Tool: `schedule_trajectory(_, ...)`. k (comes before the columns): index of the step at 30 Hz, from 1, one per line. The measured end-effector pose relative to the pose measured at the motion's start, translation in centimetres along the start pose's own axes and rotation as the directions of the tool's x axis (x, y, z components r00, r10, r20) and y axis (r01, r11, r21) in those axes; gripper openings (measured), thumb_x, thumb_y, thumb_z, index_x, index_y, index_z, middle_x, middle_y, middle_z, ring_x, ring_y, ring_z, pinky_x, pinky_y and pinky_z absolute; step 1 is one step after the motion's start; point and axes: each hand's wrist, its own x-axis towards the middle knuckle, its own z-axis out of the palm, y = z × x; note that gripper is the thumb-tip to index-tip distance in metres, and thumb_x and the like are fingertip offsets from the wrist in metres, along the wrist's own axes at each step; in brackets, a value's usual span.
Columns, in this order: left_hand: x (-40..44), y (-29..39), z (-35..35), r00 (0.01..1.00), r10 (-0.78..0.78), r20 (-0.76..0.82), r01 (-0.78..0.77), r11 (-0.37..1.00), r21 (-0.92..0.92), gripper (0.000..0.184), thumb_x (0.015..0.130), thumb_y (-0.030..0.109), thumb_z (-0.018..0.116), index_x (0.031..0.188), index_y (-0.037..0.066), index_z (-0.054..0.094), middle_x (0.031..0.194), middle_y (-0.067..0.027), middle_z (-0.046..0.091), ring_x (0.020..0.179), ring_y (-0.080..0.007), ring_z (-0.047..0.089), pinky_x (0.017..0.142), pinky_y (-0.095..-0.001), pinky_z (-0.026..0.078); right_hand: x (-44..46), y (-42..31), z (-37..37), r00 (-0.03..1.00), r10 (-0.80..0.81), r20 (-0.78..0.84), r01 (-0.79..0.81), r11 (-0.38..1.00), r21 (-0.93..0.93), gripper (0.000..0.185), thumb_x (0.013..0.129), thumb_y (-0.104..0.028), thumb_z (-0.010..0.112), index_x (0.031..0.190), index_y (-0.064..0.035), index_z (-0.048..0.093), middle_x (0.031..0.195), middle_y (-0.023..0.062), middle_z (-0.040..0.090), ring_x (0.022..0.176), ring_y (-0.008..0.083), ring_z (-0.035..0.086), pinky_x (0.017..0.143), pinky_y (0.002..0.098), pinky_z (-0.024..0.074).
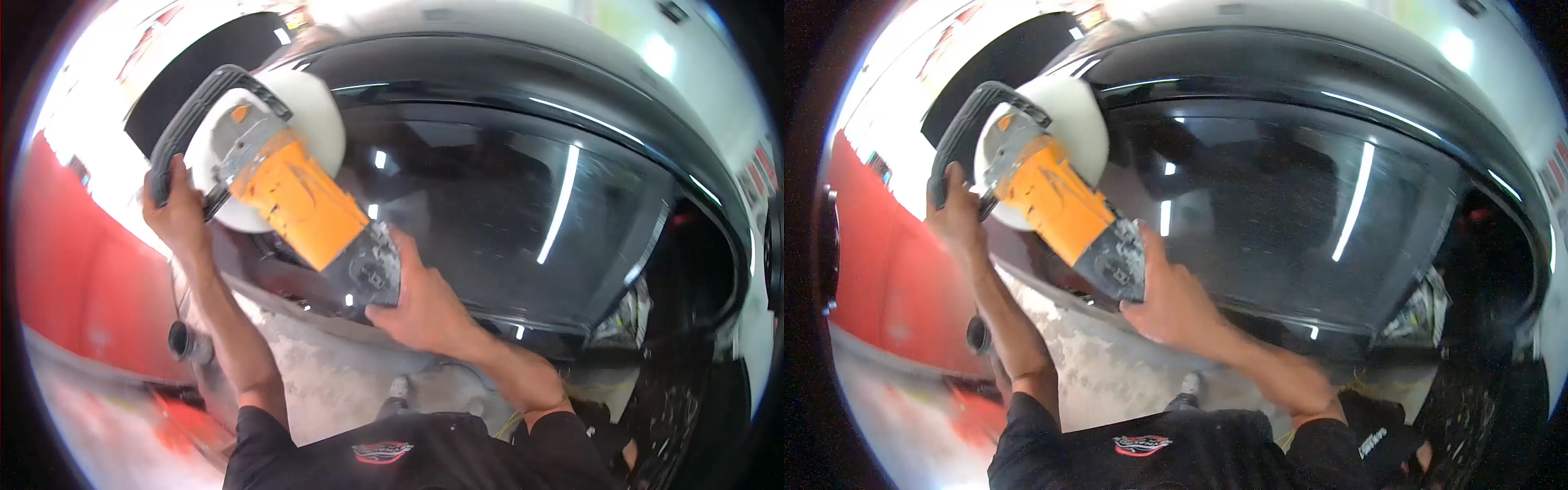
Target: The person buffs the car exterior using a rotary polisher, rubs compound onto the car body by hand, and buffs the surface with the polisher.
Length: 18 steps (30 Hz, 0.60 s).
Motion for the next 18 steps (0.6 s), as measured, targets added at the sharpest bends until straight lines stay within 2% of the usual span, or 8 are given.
schedule_trajectory(3,-4.0,4.8,4.4,0.992,0.063,0.107,-0.059,0.998,-0.031,0.01,0.093,0.011,0.074,0.095,0.002,0.069,0.064,0.0029,0.052,0.048,-0.0032,0.039,0.044,-0.0211,0.028,-5.5,0.7,-4.1,0.988,0.156,-0.025,-0.151,0.978,0.142,0.096,0.078,-0.013,0.076,0.153,-0.0019,0.018,0.121,0.0297,0.064,0.115,0.0436,0.064,0.1,0.0438,0.0489)
schedule_trajectory(5,-6.8,8.2,7.1,0.964,0.124,0.233,-0.107,0.991,-0.086,0.012,0.092,0.012,0.075,0.095,0.002,0.069,0.062,0.0046,0.05,0.047,-0.002,0.035,0.043,-0.0211,0.022,-9.5,2.3,-6.3,0.981,0.175,-0.086,-0.15,0.959,0.241,0.095,0.079,-0.011,0.076,0.153,-0.0012,0.018,0.128,0.0291,0.06,0.121,0.0412,0.061,0.104,0.0429,0.0459)
schedule_trajectory(8,-12.2,14.8,12.7,0.927,0.123,0.354,-0.094,0.991,-0.098,0.01,0.092,0.009,0.073,0.098,0.002,0.07,0.063,0.0053,0.05,0.049,-0.0014,0.035,0.044,-0.0211,0.023,-15.5,3.6,-9.6,0.955,0.176,-0.24,-0.088,0.937,0.337,0.095,0.078,-0.007,0.076,0.153,0.0004,0.018,0.137,0.0248,0.054,0.129,0.0338,0.055,0.109,0.0413,0.0407)
schedule_trajectory(9,-14.0,16.6,14.5,0.899,0.161,0.407,-0.132,0.986,-0.1,0.01,0.092,0.009,0.072,0.099,0.002,0.07,0.064,0.0052,0.05,0.05,-0.0012,0.036,0.045,-0.0209,0.024,-17.5,3.9,-10.5,0.936,0.176,-0.305,-0.059,0.932,0.358,0.095,0.078,-0.005,0.077,0.153,0.001,0.018,0.139,0.0227,0.052,0.131,0.0308,0.052,0.11,0.0408,0.0389)
schedule_trajectory(12,-19.5,22.3,19.7,0.825,0.225,0.519,-0.209,0.974,-0.09,0.013,0.09,0.01,0.073,0.098,0.0,0.07,0.066,0.0037,0.054,0.053,-0.0035,0.041,0.047,-0.0237,0.032,-22.5,6.8,-11.9,0.844,0.152,-0.515,0.043,0.937,0.347,0.096,0.08,-0.009,0.077,0.154,-0.0011,0.016,0.131,0.0277,0.059,0.124,0.0347,0.06,0.106,0.0397,0.0444)
schedule_trajectory(14,-22.6,24.1,23.5,0.694,0.47,0.546,-0.391,0.882,-0.263,0.014,0.088,0.009,0.073,0.099,-0.001,0.07,0.066,-0.0025,0.06,0.055,-0.0079,0.047,0.051,-0.0291,0.04,-25.3,7.8,-13.8,0.775,0.17,-0.608,0.1,0.918,0.385,0.096,0.076,-0.003,0.079,0.152,-0.0003,0.02,0.13,0.0204,0.058,0.123,0.0258,0.057,0.106,0.0377,0.0434)
schedule_trajectory(16,-26.2,27.5,26.8,0.58,0.531,0.618,-0.414,0.845,-0.338,0.016,0.087,0.009,0.072,0.099,-0.001,0.069,0.068,-0.0101,0.064,0.059,-0.0119,0.053,0.057,-0.0323,0.045,-27.9,9.4,-15.1,0.699,0.174,-0.693,0.184,0.893,0.41,0.095,0.074,0.0,0.08,0.15,-0.0001,0.023,0.13,0.0161,0.056,0.123,0.0222,0.054,0.107,0.0376,0.0423)
schedule_trajectory(18,-30.3,30.8,30.6,0.559,0.51,0.653,-0.298,0.859,-0.416,0.02,0.084,0.014,0.074,0.098,0.0,0.069,0.069,-0.0151,0.064,0.061,-0.0181,0.059,0.06,-0.0345,0.047,-30.2,9.7,-17.4,0.614,0.217,-0.759,0.217,0.878,0.427,0.089,0.072,0.002,0.08,0.145,-0.0005,0.03,0.128,0.0116,0.055,0.12,0.0191,0.053,0.107,0.0366,0.0415)
